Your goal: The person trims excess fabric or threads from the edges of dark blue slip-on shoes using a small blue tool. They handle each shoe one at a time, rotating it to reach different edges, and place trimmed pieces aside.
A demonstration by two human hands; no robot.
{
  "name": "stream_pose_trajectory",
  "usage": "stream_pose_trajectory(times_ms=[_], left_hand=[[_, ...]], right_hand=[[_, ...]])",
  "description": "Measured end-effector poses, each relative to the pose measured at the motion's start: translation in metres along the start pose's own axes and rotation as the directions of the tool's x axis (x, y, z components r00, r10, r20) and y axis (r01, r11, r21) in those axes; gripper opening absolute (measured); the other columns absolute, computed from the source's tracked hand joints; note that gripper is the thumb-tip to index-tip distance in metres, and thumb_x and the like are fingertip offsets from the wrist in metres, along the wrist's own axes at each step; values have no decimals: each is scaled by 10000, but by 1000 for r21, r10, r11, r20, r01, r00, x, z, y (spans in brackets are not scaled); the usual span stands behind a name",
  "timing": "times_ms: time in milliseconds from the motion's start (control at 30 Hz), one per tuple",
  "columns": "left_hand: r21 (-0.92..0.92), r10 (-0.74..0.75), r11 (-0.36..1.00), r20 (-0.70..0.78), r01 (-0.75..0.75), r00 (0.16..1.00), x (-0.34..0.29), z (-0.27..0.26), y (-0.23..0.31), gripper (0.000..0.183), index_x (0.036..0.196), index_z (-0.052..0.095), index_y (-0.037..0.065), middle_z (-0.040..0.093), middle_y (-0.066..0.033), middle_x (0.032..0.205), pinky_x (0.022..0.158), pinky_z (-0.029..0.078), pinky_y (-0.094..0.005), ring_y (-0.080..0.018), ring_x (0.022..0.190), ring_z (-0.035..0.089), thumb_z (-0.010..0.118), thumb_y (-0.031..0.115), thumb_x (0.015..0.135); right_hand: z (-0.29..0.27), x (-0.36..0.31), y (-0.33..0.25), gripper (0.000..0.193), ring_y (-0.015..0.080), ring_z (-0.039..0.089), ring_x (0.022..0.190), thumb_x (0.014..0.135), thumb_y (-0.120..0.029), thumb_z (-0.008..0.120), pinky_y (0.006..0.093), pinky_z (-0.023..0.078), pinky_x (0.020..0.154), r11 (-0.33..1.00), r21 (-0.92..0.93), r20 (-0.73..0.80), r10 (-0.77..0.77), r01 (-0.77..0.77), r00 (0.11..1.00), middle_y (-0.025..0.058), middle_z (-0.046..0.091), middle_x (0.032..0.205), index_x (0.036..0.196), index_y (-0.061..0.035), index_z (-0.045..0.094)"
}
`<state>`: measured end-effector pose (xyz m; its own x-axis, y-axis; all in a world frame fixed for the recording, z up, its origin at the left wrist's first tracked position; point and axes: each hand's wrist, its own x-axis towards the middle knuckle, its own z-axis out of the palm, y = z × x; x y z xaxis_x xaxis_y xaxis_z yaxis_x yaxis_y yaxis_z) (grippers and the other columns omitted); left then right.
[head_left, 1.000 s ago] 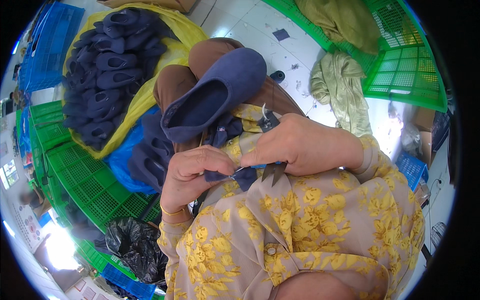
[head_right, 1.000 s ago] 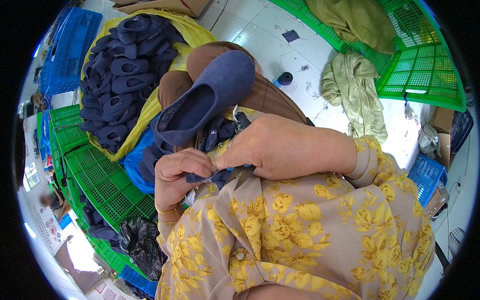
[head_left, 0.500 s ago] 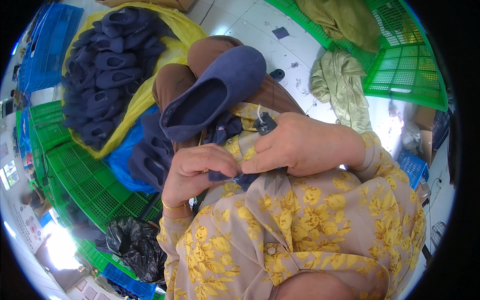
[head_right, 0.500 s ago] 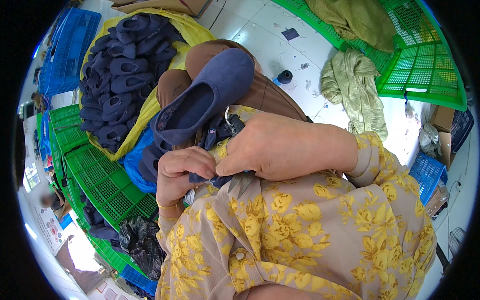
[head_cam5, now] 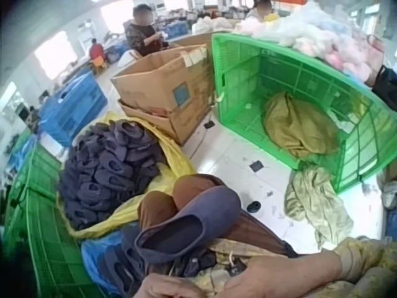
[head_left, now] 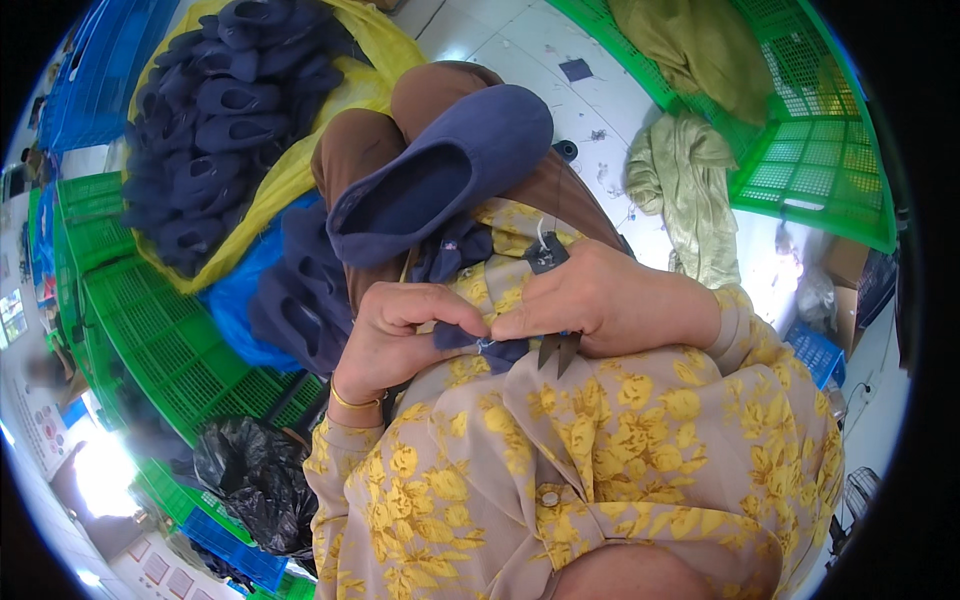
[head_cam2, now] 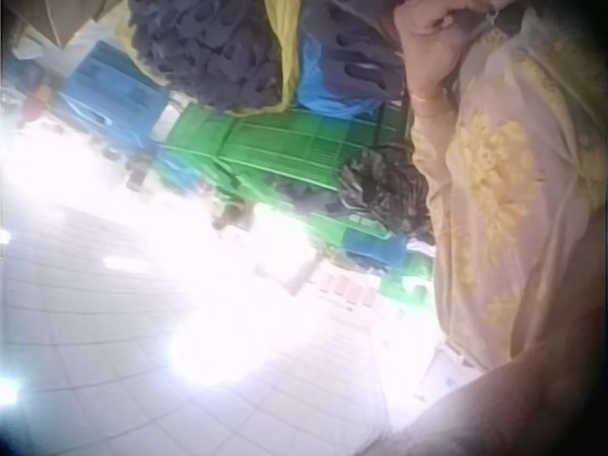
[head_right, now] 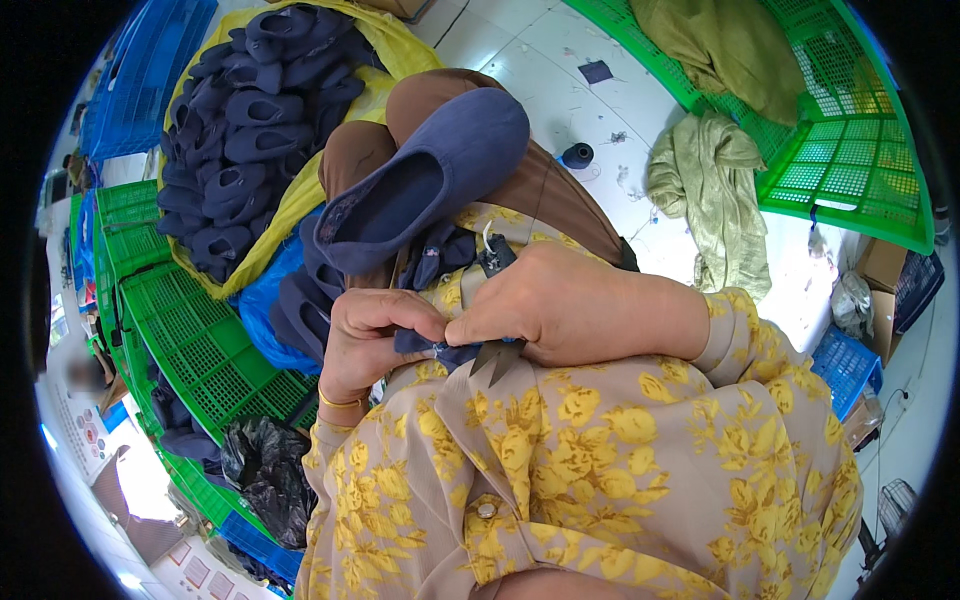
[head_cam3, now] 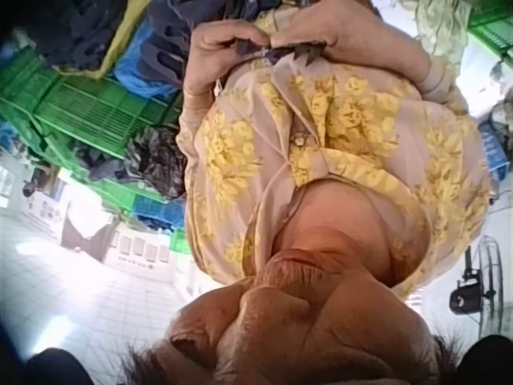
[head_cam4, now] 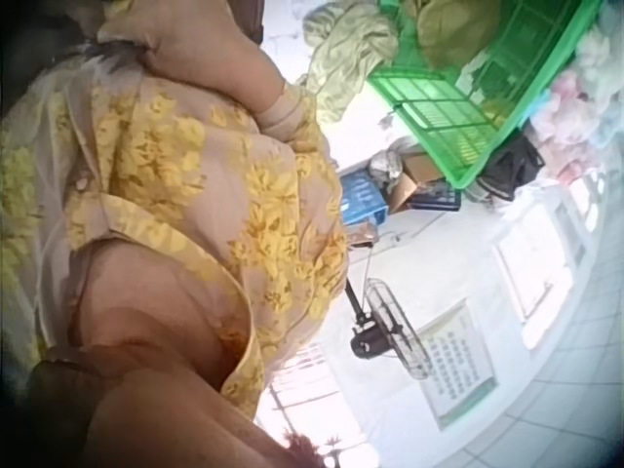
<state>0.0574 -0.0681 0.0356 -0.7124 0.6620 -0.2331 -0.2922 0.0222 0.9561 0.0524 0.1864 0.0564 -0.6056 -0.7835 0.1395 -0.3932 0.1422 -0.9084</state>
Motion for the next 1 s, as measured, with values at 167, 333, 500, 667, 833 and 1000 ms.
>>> stream_pose_trajectory(times_ms=[167, 333, 500, 667, 833, 1000], left_hand=[[27, -57, 998, -41, 58, 998, 0, 4, 0, 111, 877, 712, -23, 720, -63, 867, 728, 512, -227, -116, 808, 666, 711, -69, 777], [-78, -97, 992, -39, 94, 995, -2, 5, 0, 111, 893, 711, -28, 719, -58, 882, 741, 511, -226, -104, 824, 659, 713, -64, 787], [-115, -98, 989, -23, 94, 995, -2, 6, -1, 134, 920, 712, -27, 717, -55, 892, 751, 510, -224, -101, 830, 655, 710, -70, 793], [-166, -147, 977, -50, 137, 988, -2, 8, 1, 135, 879, 716, -27, 711, -80, 902, 771, 540, -251, -142, 832, 670, 746, -79, 758], [-144, -131, 982, -44, 123, 990, -1, 8, 1, 151, 889, 717, -25, 709, -76, 908, 772, 540, -248, -140, 838, 668, 751, -81, 753], [-123, -156, 981, -54, 149, 986, -1, 9, 3, 175, 898, 717, -25, 706, -72, 913, 771, 538, -243, -130, 843, 664, 757, -89, 740]], right_hand=[[5, -2, 0, 399, 293, 657, 749, 672, 22, 677, 376, 510, 613, 1000, -27, -21, -4, 4, 1000, 77, 660, 812, 1053, -91, 658], [5, -3, 4, 460, 308, 660, 801, 662, 38, 678, 378, 524, 664, 999, 44, 10, -7, 6, 1000, 95, 667, 864, 1103, -87, 638], [4, -8, 14, 566, 322, 670, 877, 661, 71, 692, 368, 533, 726, 982, 191, 62, -5, -7, 998, 113, 689, 976, 1197, -96, 618], [2, -10, 18, 592, 317, 676, 902, 701, 76, 682, 364, 534, 740, 964, 259, 117, 37, -66, 992, 114, 700, 1007, 1253, -129, 619], [-4, -8, 17, 579, 333, 669, 898, 706, 57, 677, 378, 531, 736, 977, 206, 153, 16, -48, 988, 133, 695, 1010, 1258, -106, 610], [-8, -7, 7, 563, 344, 660, 887, 690, 37, 685, 387, 531, 745, 988, 141, 173, 43, -68, 984, 152, 687, 981, 1238, -68, 608]])
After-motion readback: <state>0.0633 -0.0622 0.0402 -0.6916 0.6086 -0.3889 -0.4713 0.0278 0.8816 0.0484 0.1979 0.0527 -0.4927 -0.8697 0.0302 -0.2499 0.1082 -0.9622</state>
